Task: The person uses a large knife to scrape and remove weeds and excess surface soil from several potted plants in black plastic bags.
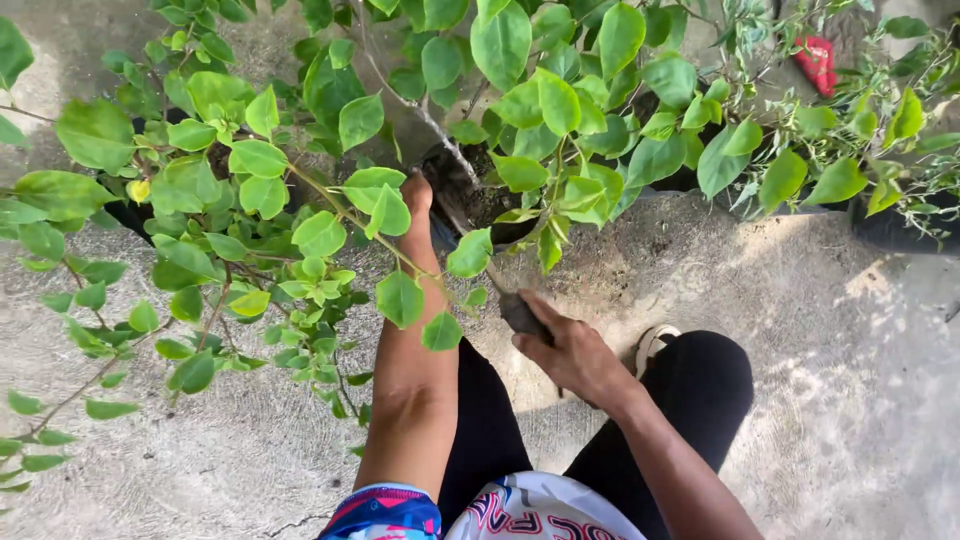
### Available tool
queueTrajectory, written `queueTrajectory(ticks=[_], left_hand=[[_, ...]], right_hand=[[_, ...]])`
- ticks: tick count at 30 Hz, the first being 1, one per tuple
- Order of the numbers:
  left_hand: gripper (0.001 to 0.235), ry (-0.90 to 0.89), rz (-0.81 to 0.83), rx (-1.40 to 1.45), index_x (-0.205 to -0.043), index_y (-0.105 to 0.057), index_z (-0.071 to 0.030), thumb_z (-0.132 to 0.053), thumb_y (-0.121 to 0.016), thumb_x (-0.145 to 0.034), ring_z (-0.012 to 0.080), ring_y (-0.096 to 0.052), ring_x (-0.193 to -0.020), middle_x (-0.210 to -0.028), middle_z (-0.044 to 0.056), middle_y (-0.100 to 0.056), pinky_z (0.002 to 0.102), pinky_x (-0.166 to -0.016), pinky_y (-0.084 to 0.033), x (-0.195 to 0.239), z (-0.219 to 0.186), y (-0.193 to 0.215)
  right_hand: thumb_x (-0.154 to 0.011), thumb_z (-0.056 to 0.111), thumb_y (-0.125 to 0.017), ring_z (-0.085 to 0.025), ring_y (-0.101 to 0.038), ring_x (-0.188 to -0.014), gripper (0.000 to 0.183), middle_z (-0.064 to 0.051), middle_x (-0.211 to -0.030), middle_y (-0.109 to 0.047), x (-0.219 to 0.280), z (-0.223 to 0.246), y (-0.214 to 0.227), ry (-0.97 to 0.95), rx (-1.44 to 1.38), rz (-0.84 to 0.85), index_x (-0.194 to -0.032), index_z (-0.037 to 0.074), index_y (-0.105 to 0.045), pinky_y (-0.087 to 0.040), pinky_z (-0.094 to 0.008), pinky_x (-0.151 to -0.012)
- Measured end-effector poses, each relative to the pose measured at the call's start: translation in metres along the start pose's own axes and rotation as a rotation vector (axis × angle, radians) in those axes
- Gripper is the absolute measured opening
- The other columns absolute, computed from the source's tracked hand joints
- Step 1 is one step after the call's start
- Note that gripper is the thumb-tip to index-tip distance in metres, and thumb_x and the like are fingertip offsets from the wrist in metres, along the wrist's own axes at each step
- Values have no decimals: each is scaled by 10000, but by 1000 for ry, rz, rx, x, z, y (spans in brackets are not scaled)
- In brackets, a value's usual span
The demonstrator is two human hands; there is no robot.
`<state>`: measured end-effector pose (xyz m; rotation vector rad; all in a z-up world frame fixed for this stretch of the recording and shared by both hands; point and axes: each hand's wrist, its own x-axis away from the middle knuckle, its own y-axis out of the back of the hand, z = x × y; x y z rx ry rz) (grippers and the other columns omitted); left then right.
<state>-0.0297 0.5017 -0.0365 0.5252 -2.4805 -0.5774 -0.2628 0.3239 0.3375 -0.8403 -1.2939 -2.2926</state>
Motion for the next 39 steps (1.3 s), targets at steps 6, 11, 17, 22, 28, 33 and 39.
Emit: queueTrajectory(ticks=[6,11,17,22,28,33,39], left_hand=[[459,18,-18,-18,-1151,-749,-60,-436,-575,-954,425,-678,-1098,-1171,219,-721,474,-993,-524,-6,-32,8],[461,-113,-114,-89,-1150,-758,-82,-467,-579,-970,435,-672,-1084,-1169,218,-717,477,-996,-516,-35,-8,-10],[553,38,-183,78,-1350,-641,-119,-534,-593,-987,388,-649,-1149,-1280,184,-657,466,-983,-536,-31,21,-40],[585,260,159,802,-1396,-592,-76,-533,-532,-1036,332,-638,-1172,-1309,155,-651,412,-980,-537,39,49,-57],[625,89,300,1369,-1451,-533,-23,-532,-459,-1094,264,-623,-1200,-1343,119,-645,347,-976,-537,67,61,-83],[799,17,64,134,-1537,-289,-56,-551,-517,-953,297,-587,-1210,-1455,136,-480,447,-939,-528,60,59,-78],[881,340,410,1653,-1569,-373,-189,-758,-376,-896,420,-555,-1312,-1558,127,-465,637,-1026,-525,67,-11,-84]], right_hand=[[-855,357,-753,-373,-749,-934,745,-278,-1012,-743,-35,21,-14,328,-20,-188,-1519,159,-479,-570,-480,-852],[-868,372,-710,-373,-772,-851,690,-241,-961,-753,-90,4,-41,294,-144,-158,-1504,193,-512,-588,-478,-824],[-880,450,-726,-443,-716,-962,865,-257,-1116,-732,-94,-36,-56,349,-81,-153,-1614,254,-314,-565,-501,-868],[-769,332,-712,-439,-658,-1101,1046,-268,-1290,-614,-95,-45,-18,249,-10,61,-1621,219,-116,-509,-470,-975],[-737,294,-677,-409,-686,-1084,994,-248,-1248,-670,-89,-46,9,314,65,-20,-1616,172,-228,-531,-448,-976],[-759,283,-689,-419,-702,-1014,989,-286,-1247,-630,-90,-46,16,430,212,-70,-1616,102,-230,-550,-444,-957],[-739,235,-707,-414,-694,-1035,1018,-266,-1230,-635,-107,-50,30,429,230,-60,-1626,122,-221,-549,-457,-948]])
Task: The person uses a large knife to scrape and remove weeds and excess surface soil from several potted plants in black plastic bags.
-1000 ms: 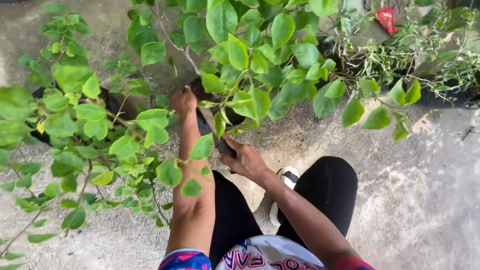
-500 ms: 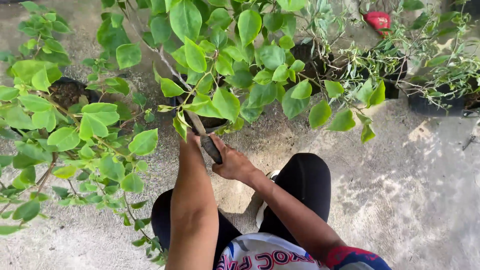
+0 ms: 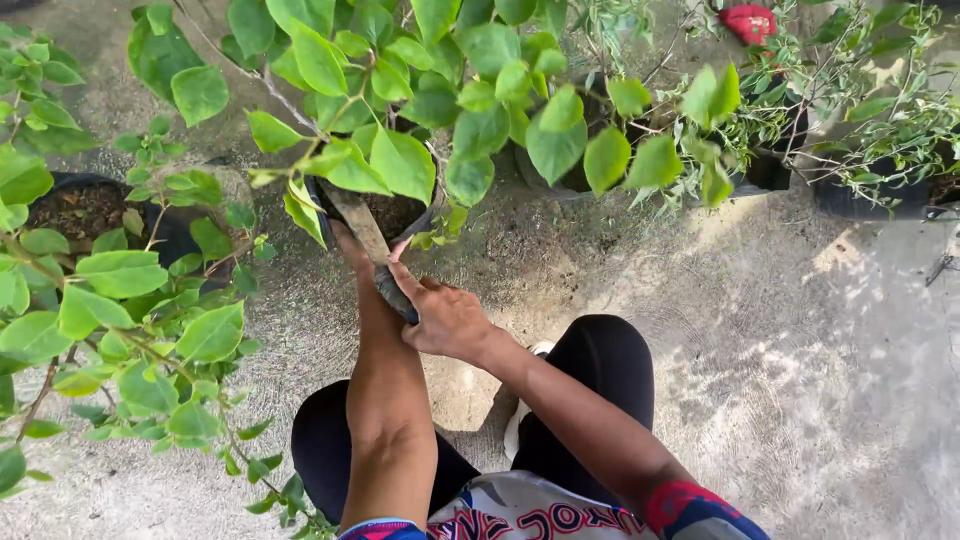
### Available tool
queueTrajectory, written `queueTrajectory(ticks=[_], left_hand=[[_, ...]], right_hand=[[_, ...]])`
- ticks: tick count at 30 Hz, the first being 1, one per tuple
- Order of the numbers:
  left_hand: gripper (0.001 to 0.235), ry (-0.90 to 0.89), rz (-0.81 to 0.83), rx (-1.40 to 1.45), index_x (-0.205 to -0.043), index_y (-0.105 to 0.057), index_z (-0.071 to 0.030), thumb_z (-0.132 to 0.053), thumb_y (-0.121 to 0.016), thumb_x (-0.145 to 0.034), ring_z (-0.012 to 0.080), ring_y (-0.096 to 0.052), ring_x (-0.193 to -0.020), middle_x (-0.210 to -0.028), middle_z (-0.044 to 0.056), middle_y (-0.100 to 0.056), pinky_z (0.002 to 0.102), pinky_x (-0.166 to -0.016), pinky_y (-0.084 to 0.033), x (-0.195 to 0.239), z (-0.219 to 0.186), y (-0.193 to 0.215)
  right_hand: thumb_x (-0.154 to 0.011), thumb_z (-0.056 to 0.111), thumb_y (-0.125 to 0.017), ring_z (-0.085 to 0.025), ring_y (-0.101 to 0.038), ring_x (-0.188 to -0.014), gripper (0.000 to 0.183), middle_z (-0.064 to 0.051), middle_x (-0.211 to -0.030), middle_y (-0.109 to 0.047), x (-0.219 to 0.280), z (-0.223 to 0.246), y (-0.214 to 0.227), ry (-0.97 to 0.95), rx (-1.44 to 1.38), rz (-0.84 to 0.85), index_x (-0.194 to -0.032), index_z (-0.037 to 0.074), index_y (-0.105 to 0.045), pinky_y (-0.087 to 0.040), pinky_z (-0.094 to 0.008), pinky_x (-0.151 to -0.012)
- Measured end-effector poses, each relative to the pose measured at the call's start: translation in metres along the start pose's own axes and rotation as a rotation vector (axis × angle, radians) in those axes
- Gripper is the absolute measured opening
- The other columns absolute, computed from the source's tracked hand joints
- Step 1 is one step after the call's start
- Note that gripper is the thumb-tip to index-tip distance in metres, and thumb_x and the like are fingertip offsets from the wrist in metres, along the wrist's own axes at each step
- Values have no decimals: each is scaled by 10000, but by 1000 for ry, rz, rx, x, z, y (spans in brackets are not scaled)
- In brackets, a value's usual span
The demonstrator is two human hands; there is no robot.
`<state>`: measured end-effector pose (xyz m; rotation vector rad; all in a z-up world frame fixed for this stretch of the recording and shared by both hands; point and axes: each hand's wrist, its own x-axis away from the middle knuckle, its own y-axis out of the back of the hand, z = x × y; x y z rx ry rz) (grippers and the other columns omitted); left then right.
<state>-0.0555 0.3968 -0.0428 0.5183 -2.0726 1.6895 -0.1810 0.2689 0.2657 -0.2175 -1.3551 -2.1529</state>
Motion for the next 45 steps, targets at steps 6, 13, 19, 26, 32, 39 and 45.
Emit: queueTrajectory(ticks=[6,13,19,26,32,39,45], left_hand=[[842,102,-459,-278,-1577,-354,-255,-748,-405,-898,406,-417,-1348,-1655,53,-335,736,-996,-539,-3,-11,-57],[521,-395,-626,-1360,-1350,-632,-98,-432,-663,-951,304,-737,-1042,-1248,158,-700,421,-884,-618,-33,-87,-18],[361,-364,-606,-1658,-1192,-757,-145,-240,-781,-845,255,-761,-886,-1043,124,-743,376,-783,-599,-51,-111,-27],[356,-151,-673,-1737,-1313,-682,-247,-257,-674,-957,277,-755,-927,-1115,145,-745,418,-761,-616,-12,-106,-59],[366,-345,-607,-1705,-1245,-718,-165,-196,-738,-881,262,-754,-946,-1110,129,-759,398,-824,-599,-15,-101,-15],[349,-343,-581,-1742,-1229,-720,-150,-167,-729,-880,298,-745,-994,-1136,134,-753,409,-882,-577,-19,-102,-13],[370,-389,-589,-1696,-1207,-710,-116,-182,-762,-847,311,-715,-1072,-1193,139,-730,397,-945,-556,-12,-102,-28]], right_hand=[[-744,207,-690,-423,-696,-1003,991,-253,-1213,-647,-17,-20,20,-38,-30,-57,-1620,183,-230,-545,-474,-934],[-785,196,-641,-356,-746,-936,878,-215,-1088,-711,15,0,88,-86,-189,47,-1591,169,-294,-560,-454,-948],[-861,190,-617,-377,-741,-883,877,-216,-1068,-692,-9,35,85,-114,173,236,-1633,155,-203,-591,-472,-880],[-837,268,-742,-398,-703,-911,1027,-259,-1143,-659,-61,29,12,-93,206,129,-1628,127,-102,-589,-487,-859],[-765,131,-694,-468,-676,-877,906,-350,-1069,-698,-34,-2,11,-261,-859,-60,-1615,145,-383,-567,-541,-778],[-769,242,-711,-358,-762,-913,818,-227,-1025,-765,25,27,70,-74,64,-1,-1541,188,-443,-579,-446,-900],[-877,299,-667,-375,-753,-877,925,-232,-987,-733,-31,49,28,-123,377,210,-1633,120,-165,-608,-487,-822]])
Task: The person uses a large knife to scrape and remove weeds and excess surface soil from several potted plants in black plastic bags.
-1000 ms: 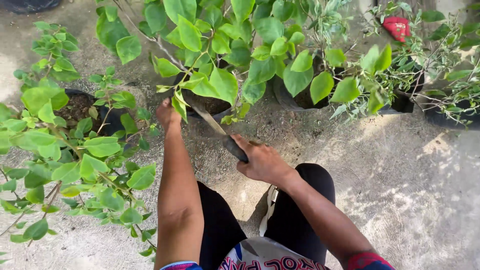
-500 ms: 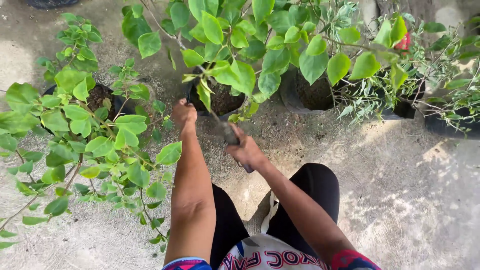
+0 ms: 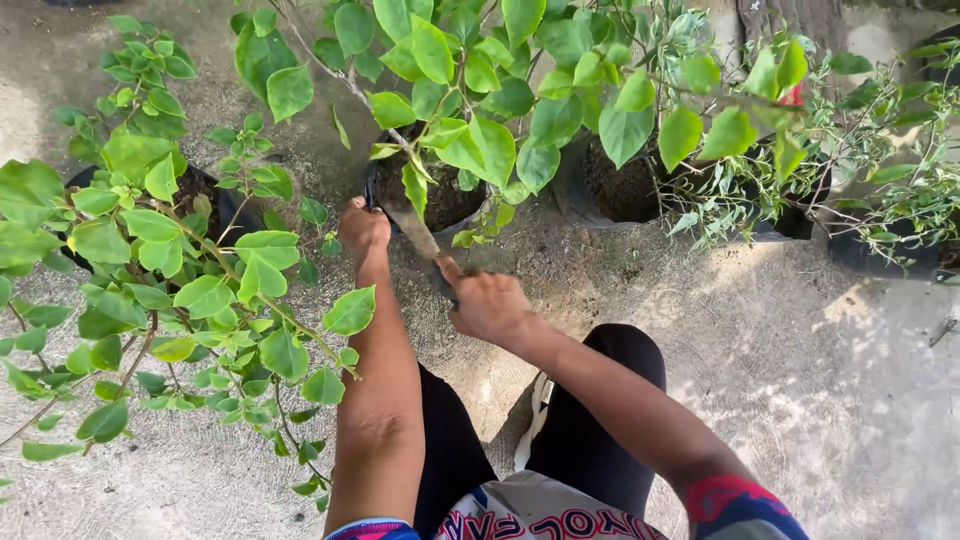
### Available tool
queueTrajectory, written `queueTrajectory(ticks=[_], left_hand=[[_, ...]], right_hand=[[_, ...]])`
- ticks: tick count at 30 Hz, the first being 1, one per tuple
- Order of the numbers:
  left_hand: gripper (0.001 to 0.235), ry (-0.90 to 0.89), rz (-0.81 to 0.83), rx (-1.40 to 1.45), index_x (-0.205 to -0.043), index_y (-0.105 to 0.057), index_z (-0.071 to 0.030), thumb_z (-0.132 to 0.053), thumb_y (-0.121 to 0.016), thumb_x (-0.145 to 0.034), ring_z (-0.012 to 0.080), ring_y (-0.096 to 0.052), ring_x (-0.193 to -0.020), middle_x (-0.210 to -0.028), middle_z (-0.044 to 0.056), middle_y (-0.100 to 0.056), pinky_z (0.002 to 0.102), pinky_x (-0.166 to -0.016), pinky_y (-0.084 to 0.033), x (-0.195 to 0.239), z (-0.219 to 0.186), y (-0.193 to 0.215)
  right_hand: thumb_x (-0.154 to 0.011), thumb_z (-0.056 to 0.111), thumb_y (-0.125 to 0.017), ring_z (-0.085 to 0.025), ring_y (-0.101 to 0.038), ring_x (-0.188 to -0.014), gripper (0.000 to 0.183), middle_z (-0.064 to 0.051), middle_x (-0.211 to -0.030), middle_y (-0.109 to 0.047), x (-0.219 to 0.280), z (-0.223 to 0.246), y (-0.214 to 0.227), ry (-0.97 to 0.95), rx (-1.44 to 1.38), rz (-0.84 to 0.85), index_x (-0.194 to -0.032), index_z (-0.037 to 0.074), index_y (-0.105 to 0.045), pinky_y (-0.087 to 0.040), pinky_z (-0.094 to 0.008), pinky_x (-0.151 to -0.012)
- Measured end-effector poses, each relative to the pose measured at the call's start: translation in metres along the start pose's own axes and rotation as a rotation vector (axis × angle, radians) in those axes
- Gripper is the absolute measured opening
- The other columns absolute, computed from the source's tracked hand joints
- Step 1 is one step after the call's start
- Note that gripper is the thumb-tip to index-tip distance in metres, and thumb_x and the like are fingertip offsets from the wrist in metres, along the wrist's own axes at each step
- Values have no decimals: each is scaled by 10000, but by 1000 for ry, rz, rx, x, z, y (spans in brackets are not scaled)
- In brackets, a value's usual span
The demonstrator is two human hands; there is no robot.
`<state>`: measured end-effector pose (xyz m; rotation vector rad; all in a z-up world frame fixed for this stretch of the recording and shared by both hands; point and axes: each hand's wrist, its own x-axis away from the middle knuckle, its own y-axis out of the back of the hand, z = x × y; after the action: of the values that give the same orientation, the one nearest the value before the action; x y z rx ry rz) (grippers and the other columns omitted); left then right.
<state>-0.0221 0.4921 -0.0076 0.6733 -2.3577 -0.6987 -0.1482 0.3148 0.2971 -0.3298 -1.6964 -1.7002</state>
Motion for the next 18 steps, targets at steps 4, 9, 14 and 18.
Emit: queueTrajectory(ticks=[4,9,14,18], left_hand=[[366,-4,-33,50,-1217,-709,-113,-162,-738,-855,303,-726,-1073,-1199,139,-736,393,-960,-557,14,-6,11],[504,-154,-102,-80,-1334,-633,-112,-177,-759,-850,419,-634,-1099,-1206,236,-630,508,-924,-510,39,-43,34],[513,-401,-26,-75,-1370,-617,-138,-221,-747,-880,410,-583,-1230,-1320,205,-586,500,-1033,-500,42,-53,-1],[438,-415,101,-131,-1447,-592,-170,-235,-642,-1017,418,-547,-1258,-1448,166,-546,514,-1039,-484,38,-51,-21]], right_hand=[[-822,248,-724,-357,-712,-845,935,-220,-954,-727,-26,-5,-19,-14,-191,-88,-1603,179,-216,-576,-468,-819],[-845,98,-695,-256,-666,-677,717,-166,-860,-706,-5,-38,-21,-56,-1540,-94,-1478,49,-361,-573,-419,-620],[-886,94,-595,-253,-644,-641,346,-148,-828,-647,46,-34,-13,-205,-2095,-137,-1202,17,-477,-570,-439,-570],[-895,92,-545,-245,-640,-680,379,-158,-869,-642,64,-34,-20,-258,-2172,-182,-1259,40,-452,-579,-426,-602]])
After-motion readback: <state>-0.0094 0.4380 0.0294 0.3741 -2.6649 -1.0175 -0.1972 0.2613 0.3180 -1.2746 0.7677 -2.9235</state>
